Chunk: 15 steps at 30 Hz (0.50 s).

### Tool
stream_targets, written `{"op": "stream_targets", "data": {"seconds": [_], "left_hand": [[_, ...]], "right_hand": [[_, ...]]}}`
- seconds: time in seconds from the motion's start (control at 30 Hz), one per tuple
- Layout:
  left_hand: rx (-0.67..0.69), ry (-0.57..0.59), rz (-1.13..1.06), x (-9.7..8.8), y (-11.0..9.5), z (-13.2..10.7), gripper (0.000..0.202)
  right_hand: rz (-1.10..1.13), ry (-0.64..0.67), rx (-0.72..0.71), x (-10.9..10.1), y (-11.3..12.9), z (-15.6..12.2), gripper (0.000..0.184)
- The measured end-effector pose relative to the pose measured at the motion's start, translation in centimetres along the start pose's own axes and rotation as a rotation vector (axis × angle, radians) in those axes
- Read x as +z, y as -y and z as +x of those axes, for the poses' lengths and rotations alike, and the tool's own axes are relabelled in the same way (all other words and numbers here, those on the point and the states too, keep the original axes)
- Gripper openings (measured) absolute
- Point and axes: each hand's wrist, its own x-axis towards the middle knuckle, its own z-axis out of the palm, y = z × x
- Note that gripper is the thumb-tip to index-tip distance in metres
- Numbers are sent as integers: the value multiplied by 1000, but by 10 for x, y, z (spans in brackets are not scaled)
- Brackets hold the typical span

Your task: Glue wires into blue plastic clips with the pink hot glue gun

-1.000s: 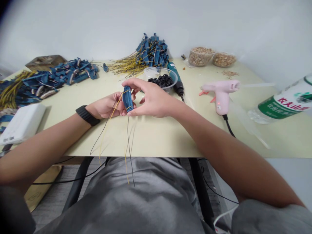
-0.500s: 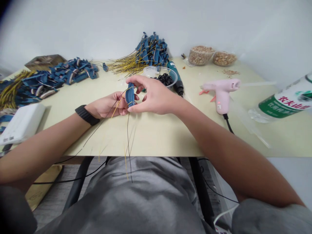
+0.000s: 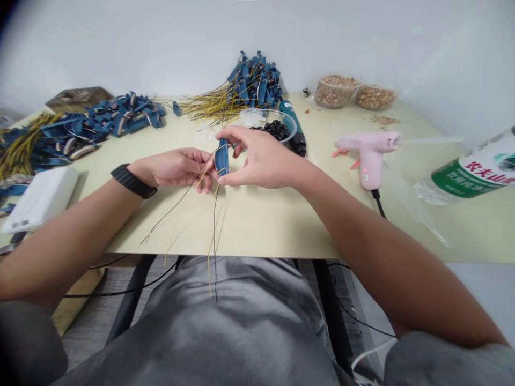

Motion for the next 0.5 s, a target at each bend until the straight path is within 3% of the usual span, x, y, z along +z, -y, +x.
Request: {"op": "stream_targets", "data": {"seconds": [0.1, 0.2, 0.5], "left_hand": [[-69, 68, 96, -11, -10, -12, 57], [-171, 234, 179, -13, -20, -22, 79], [-320, 616, 325, -2, -32, -26, 58]], "right_hand": [[-9, 6, 5, 1, -1, -1, 80], [-22, 7, 9, 2, -1, -1, 82], [-24, 30, 23, 5, 0, -2, 88]]}}
